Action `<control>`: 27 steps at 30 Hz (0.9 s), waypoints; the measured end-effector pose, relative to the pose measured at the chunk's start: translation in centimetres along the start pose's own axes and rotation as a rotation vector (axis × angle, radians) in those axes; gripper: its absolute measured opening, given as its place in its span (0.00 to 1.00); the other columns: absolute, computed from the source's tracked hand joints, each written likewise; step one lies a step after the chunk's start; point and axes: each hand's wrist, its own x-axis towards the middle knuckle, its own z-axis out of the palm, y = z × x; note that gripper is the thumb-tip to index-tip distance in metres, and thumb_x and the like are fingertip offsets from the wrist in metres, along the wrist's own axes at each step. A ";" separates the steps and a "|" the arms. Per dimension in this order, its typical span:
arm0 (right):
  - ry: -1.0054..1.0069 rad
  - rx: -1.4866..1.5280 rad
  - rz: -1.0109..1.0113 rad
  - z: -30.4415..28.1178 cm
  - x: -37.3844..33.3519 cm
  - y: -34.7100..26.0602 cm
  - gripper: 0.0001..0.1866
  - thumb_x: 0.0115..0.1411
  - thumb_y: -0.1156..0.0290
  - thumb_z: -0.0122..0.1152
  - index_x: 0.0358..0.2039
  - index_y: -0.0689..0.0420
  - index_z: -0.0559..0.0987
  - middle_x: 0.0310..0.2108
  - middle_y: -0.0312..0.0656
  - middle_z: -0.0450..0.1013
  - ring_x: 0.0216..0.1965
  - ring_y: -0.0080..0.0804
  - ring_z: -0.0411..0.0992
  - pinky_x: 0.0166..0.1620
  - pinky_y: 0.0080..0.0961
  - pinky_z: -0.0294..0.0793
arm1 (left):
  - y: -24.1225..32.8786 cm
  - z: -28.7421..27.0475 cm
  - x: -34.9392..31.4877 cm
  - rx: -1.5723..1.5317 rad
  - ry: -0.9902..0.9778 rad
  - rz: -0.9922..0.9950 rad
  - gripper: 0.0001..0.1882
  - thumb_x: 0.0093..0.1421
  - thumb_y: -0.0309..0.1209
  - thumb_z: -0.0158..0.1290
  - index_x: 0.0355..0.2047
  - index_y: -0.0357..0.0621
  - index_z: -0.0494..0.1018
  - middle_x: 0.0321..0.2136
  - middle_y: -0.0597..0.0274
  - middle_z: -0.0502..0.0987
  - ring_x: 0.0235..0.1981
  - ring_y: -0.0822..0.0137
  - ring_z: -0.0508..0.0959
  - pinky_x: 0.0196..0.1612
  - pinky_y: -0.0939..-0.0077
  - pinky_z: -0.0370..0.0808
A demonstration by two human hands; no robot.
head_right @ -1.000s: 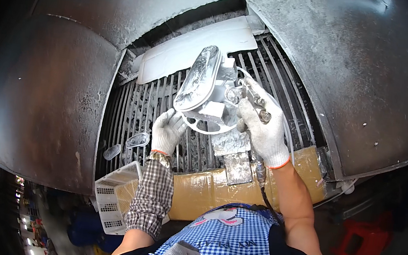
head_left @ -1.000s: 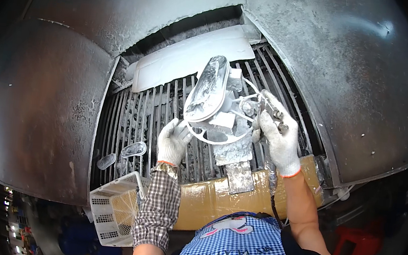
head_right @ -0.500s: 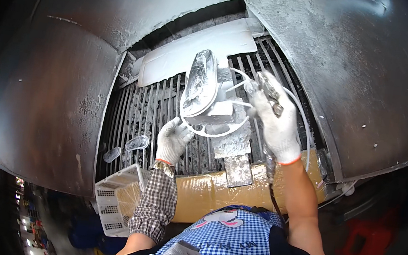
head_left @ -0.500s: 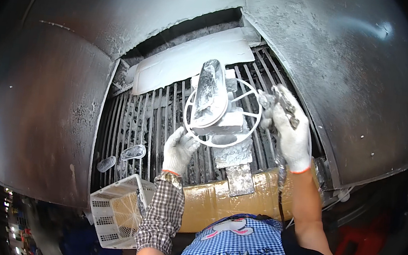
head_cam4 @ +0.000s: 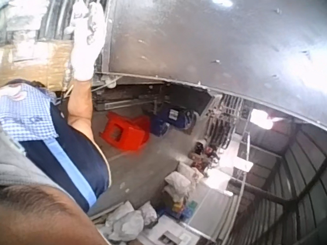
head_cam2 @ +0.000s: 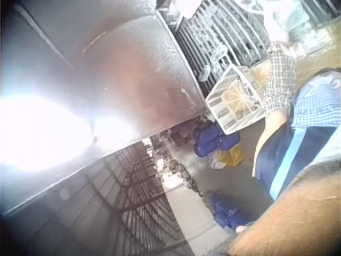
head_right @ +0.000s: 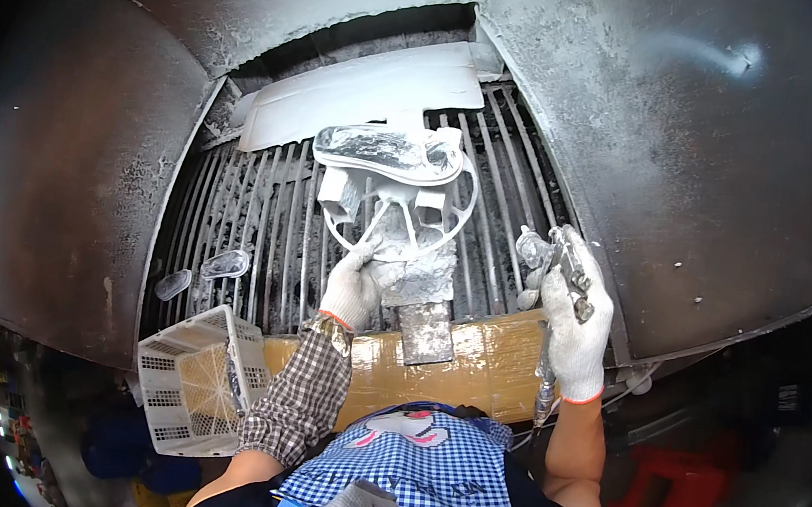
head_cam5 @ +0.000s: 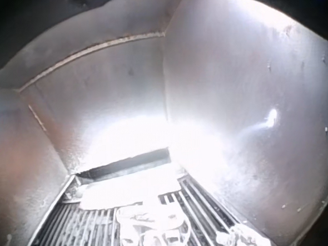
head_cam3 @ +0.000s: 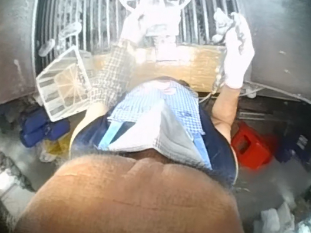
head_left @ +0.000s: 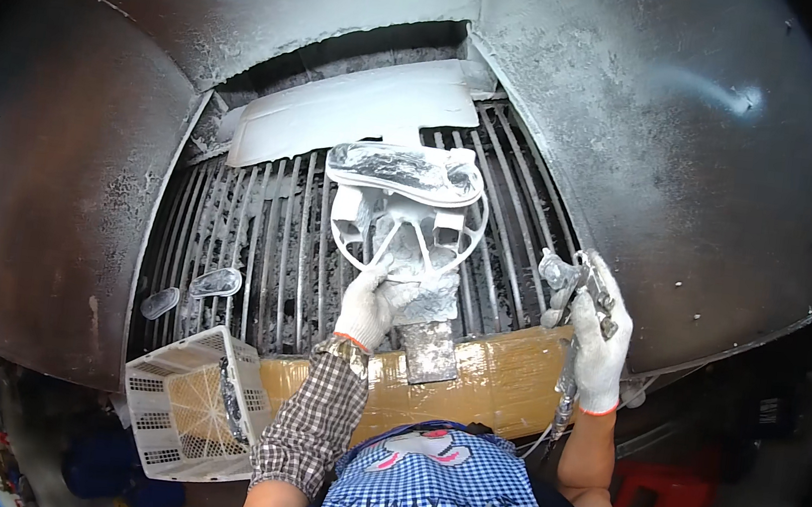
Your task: The person uses a spray gun to apply white paint to a black shoe sole mounted on a rotating stand. They repeatedly pick up the shoe from a white plastic basket, spray it, and place it back into the basket.
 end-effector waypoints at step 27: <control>0.045 0.074 -0.160 4.3 1.4 -1.5 0.29 0.77 0.72 0.56 0.73 0.69 0.63 0.48 0.44 0.78 0.39 0.19 0.75 0.40 0.20 0.80 | -2.8 2.9 -1.8 -0.028 -0.141 -0.139 0.18 0.76 0.33 0.51 0.60 0.35 0.71 0.49 0.41 0.84 0.44 0.52 0.86 0.46 0.56 0.86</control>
